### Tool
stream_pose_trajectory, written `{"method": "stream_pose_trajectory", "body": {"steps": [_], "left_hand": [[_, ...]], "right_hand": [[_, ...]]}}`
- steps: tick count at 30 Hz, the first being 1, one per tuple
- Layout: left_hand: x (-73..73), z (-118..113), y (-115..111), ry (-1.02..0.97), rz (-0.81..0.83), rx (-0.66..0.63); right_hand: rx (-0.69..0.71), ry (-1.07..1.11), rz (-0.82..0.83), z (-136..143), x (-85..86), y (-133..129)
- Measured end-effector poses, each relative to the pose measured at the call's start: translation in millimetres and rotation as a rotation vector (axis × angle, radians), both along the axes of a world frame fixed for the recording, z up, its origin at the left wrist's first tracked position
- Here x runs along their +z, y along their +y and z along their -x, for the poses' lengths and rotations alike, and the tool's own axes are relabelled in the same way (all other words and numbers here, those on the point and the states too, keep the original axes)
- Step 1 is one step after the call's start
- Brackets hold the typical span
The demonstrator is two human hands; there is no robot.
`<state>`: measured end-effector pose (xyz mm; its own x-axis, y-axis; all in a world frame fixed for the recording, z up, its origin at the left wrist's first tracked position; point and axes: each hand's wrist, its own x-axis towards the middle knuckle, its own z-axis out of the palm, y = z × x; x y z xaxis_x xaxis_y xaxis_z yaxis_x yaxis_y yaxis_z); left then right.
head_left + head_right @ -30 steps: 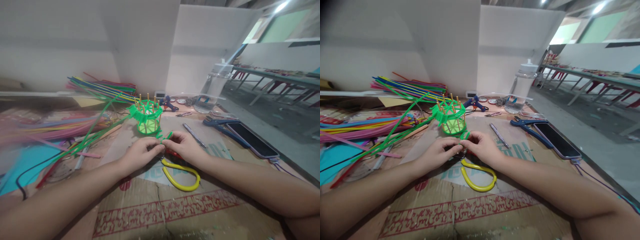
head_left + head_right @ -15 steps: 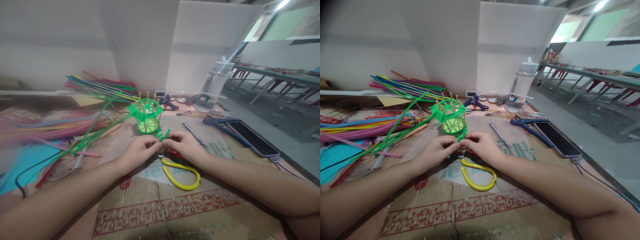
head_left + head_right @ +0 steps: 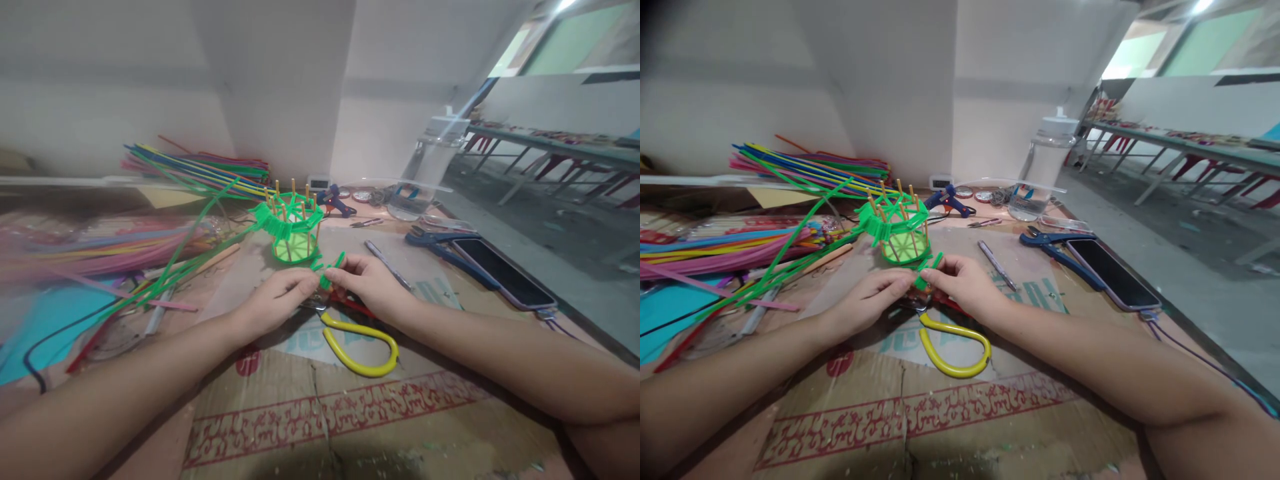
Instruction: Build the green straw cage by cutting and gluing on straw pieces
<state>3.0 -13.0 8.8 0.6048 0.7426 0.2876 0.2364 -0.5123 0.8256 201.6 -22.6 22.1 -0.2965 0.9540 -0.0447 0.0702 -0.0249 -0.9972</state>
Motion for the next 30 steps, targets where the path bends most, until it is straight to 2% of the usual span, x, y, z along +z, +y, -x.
{"method": "stream_pose_trajectory", "body": {"steps": [4, 13, 26, 30], "left_hand": [[0.6, -1.6, -1.5, 0.058, -0.034, 0.029], [0.2, -1.6, -3.4, 0.026, -0.090, 0.068], [1.0, 0.4, -1.0, 0.093, -0.084, 0.040], [0.8, 2.0, 0.7, 0.054, -0.080, 0.024]], "right_hand": [[0.029, 0.004, 0.002, -0.4, -0.8, -1.3], [0.098, -0.034, -0.015, -0.3, -4.8, -0.8], [0.049, -0.086, -0.016, -0.8, -4.6, -0.8], [0.058, -0.084, -0.006, -0.8, -3.4, 0.5]]}}
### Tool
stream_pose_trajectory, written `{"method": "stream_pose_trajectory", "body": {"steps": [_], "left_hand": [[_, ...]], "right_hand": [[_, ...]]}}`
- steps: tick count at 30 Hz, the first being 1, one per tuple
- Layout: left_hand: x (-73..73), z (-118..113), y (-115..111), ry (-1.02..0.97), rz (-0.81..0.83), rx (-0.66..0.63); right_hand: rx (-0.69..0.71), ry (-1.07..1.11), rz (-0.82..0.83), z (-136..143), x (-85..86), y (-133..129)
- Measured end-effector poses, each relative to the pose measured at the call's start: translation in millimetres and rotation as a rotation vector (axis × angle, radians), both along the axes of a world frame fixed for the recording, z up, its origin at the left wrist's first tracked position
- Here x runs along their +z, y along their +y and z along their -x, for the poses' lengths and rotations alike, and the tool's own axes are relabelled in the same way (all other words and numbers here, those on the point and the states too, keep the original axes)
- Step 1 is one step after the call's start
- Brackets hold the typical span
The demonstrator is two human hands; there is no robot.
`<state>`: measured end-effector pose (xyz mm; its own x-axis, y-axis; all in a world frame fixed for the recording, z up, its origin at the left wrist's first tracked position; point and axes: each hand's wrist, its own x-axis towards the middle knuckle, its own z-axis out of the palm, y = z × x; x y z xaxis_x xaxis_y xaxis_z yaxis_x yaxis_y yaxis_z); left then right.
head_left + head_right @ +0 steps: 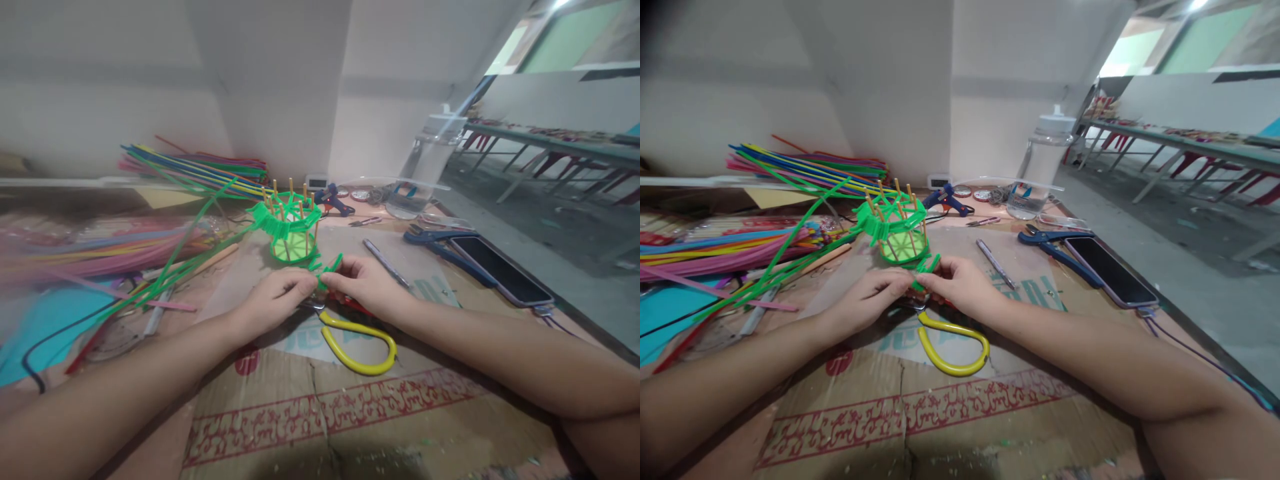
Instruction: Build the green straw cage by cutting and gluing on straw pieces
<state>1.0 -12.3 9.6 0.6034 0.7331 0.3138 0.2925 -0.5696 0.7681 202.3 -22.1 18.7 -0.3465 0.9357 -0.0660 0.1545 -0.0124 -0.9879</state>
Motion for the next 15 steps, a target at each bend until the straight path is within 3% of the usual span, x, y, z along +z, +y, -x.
{"method": "stream_pose_trajectory", "body": {"steps": [15], "left_hand": [[3.8, -2.9, -1.4, 0.055, 0.000, 0.017]], "right_hand": [[-0.036, 0.028, -0.030, 0.5, 0.2, -2.9]]}}
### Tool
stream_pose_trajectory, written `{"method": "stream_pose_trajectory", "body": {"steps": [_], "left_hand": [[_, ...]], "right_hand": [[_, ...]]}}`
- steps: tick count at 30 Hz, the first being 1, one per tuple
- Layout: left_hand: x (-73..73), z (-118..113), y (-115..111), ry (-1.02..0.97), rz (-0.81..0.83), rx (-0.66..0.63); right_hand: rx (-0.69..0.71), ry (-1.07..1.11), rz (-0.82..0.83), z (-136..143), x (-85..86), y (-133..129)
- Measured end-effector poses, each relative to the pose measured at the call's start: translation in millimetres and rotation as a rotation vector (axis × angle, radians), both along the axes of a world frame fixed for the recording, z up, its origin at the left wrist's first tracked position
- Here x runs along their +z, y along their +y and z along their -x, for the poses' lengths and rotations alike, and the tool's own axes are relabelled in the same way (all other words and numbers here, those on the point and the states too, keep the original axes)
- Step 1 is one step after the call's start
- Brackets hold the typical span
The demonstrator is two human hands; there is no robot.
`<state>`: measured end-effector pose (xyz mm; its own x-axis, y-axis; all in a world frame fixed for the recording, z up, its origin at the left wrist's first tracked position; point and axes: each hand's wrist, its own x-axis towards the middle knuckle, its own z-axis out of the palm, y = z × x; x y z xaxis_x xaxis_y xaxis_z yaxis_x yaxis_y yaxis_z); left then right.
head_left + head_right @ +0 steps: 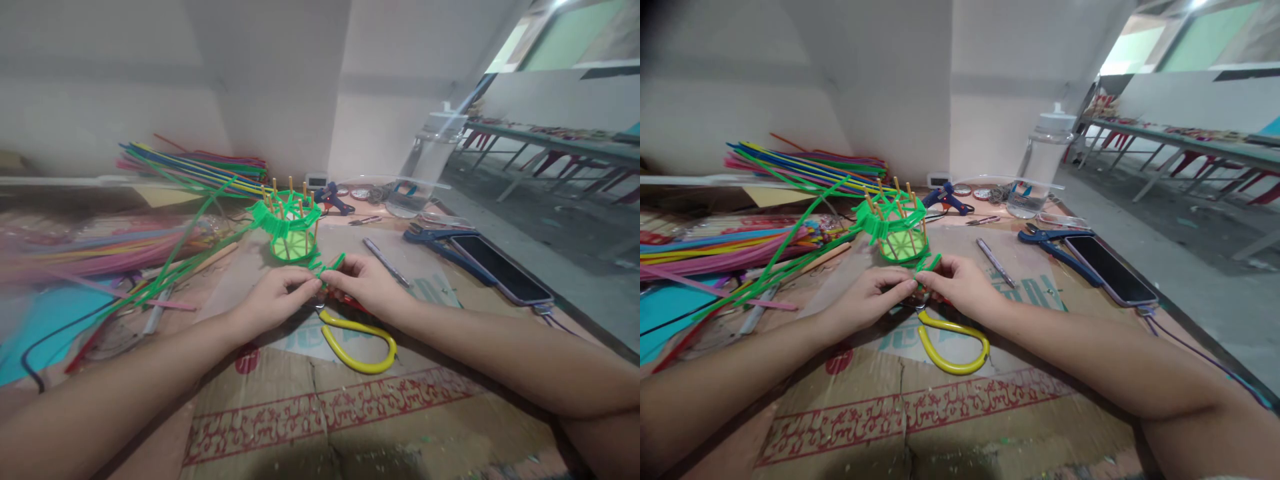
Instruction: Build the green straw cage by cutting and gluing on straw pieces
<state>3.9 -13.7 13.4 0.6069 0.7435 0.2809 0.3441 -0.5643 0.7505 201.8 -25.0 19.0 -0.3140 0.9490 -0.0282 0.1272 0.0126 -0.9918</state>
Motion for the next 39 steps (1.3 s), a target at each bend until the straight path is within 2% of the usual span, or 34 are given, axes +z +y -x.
{"method": "stream_pose_trajectory", "body": {"steps": [16, 22, 25, 34, 39], "left_hand": [[-0.5, 0.6, -0.1, 0.021, -0.074, -0.045], [-1.7, -1.2, 1.9, -0.150, 0.168, 0.023], [-0.3, -1.9, 1.7, -0.161, 0.212, 0.002], [-1.5, -2.4, 0.2, -0.015, 0.160, 0.053], [-1.1, -3.3, -0.6, -0.032, 0.055, 0.034]], "right_hand": [[0.033, 0.046, 0.053, 1.6, 2.1, 0.2], [0.024, 0.119, 0.114, -0.3, 0.0, 2.9], [0.032, 0.107, 0.105, -0.3, 0.5, 2.9], [-0.006, 0.048, 0.083, 2.2, 3.7, -0.7], [0.037, 0.094, 0.072, 3.0, 1.7, -0.9]]}}
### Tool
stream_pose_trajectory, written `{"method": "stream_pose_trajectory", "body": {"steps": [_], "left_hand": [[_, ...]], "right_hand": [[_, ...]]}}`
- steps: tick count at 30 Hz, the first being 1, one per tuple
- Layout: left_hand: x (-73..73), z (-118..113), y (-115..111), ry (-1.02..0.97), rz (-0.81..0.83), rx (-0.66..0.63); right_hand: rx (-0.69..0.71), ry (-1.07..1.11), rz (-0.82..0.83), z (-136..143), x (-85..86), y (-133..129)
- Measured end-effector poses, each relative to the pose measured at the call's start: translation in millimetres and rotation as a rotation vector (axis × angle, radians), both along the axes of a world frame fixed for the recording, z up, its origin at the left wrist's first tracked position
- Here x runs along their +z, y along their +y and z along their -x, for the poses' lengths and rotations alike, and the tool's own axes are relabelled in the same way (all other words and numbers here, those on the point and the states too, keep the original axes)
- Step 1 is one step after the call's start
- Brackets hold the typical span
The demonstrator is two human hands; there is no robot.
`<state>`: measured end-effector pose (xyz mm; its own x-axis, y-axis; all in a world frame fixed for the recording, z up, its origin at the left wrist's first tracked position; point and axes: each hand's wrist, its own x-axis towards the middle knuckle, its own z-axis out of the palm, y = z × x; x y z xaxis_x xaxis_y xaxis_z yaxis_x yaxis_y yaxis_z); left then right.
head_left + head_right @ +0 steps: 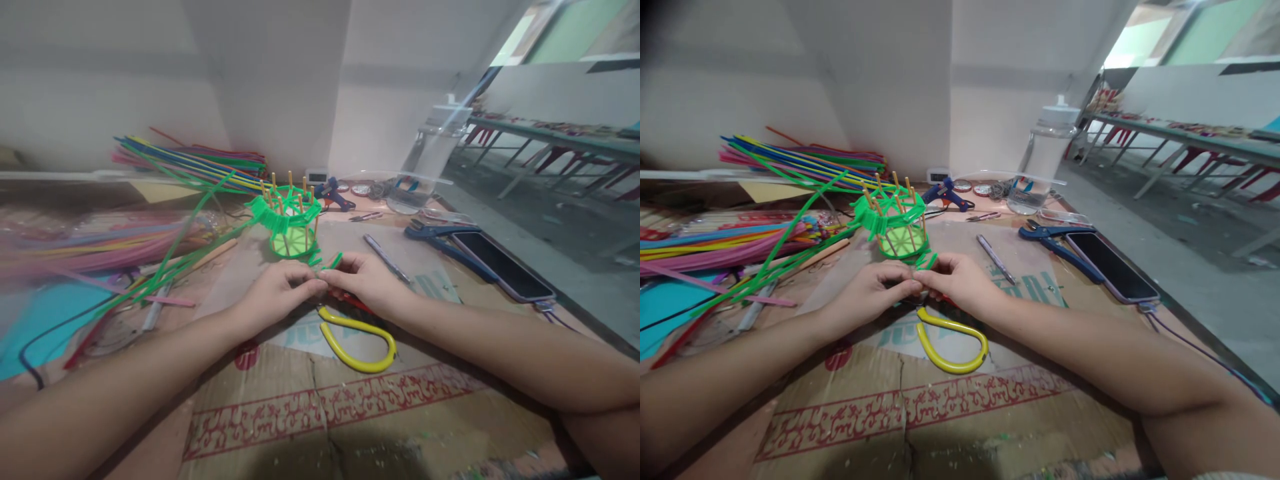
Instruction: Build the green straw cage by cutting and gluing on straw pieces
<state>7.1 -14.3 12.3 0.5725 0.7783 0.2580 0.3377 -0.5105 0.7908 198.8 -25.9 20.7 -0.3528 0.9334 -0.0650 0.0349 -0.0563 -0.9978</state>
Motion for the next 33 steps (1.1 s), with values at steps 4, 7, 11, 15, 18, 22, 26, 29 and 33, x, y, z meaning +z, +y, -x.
{"method": "stream_pose_trajectory", "body": {"steps": [4, 7, 11, 15, 18, 22, 26, 29, 33], "left_hand": [[1.4, 2.8, 0.0, 0.006, -0.114, 0.025], [1.8, 3.3, -0.5, 0.018, -0.152, 0.005], [1.5, 2.1, -2.0, 0.042, -0.187, -0.040], [-0.3, 2.5, -2.3, 0.118, -0.228, 0.015], [-1.7, 3.7, -2.2, 0.137, -0.241, 0.005], [-3.3, 4.1, -3.6, 0.141, -0.265, 0.005], [-1.6, 2.5, -4.4, 0.113, -0.196, 0.028], [4.9, 2.8, -3.5, 0.078, -0.099, 0.018], [20.1, 6.8, -2.1, 0.048, 0.059, 0.113]], "right_hand": [[0.013, 0.060, 0.002, -0.2, -0.6, -0.1], [0.000, 0.013, -0.027, 0.1, 0.0, -0.8], [-0.015, -0.057, -0.109, 0.6, 0.6, -3.2], [-0.018, -0.089, -0.143, 0.4, 1.2, -5.0], [-0.025, -0.111, -0.150, 0.1, 2.5, -5.8], [-0.045, -0.162, -0.227, 0.5, 4.0, -8.1], [-0.057, -0.193, -0.281, 1.5, 2.4, -8.5], [-0.008, -0.218, -0.300, -1.1, 5.9, -4.7], [0.108, -0.527, -0.468, -14.2, 25.3, -5.5]]}}
